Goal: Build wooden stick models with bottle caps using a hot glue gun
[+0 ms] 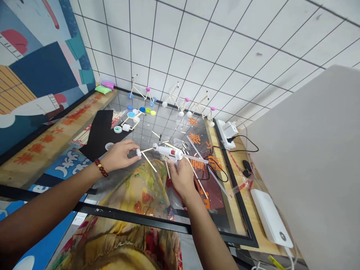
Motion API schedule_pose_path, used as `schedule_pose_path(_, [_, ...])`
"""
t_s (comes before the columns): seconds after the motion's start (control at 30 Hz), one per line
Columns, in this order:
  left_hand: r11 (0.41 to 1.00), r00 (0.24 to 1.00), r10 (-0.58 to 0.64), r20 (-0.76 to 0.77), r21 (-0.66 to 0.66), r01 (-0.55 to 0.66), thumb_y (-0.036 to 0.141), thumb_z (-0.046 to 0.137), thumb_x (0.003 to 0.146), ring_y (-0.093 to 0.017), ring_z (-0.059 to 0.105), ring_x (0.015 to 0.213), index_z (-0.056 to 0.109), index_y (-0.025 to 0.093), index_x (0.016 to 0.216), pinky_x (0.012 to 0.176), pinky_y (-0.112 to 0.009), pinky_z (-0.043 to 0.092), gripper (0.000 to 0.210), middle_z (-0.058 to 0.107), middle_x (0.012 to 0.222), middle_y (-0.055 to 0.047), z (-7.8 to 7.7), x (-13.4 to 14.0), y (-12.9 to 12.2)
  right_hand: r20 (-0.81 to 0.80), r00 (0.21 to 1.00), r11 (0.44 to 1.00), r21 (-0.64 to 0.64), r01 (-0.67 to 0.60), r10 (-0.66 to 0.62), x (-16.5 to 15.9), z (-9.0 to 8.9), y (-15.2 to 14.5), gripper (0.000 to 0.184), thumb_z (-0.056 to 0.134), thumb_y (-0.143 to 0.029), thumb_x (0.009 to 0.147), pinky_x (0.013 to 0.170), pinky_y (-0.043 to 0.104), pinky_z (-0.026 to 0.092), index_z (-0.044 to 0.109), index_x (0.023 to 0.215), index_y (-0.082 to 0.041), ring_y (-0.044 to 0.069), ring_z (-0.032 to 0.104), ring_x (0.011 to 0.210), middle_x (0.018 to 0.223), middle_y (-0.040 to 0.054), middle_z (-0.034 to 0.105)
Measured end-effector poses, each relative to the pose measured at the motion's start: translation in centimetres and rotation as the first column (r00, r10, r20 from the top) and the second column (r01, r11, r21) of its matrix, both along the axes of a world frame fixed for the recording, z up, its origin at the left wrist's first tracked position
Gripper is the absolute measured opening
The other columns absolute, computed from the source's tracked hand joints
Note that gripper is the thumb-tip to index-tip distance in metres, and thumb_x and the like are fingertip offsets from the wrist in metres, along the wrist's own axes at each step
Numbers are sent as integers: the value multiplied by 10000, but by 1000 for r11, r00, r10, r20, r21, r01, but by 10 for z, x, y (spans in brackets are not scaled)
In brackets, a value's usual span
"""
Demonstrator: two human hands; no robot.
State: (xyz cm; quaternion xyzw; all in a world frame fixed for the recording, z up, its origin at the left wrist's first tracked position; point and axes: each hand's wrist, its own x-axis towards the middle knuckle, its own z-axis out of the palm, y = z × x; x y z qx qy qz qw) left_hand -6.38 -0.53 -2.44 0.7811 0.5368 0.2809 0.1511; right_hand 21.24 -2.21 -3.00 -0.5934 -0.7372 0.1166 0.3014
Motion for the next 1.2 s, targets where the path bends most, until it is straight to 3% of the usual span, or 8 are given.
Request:
schedule_pose_path(0.73, [1000, 1000, -3, 30, 6, 3, 329, 723, 786, -195, 653, 807, 727, 197, 951, 699, -304, 494, 212, 699, 988, -57, 1, 1, -1, 132, 991, 998, 59, 22, -30, -4, -1, -1, 399, 431, -469, 945, 791, 445, 495, 665, 1026, -155, 319, 638, 887, 953, 180, 709])
schedule_pose_path(1.2, [1000, 1000, 6, 24, 2, -6, 319, 723, 781, -203, 657, 816, 731, 195, 953, 694, -309, 499, 213, 702, 997, -59, 2, 2, -1, 118, 993, 998, 56, 10, -17, -5, -3, -2, 341, 454, -455, 941, 867, 464, 493, 663, 961, -186, 327, 629, 959, 930, 159, 699])
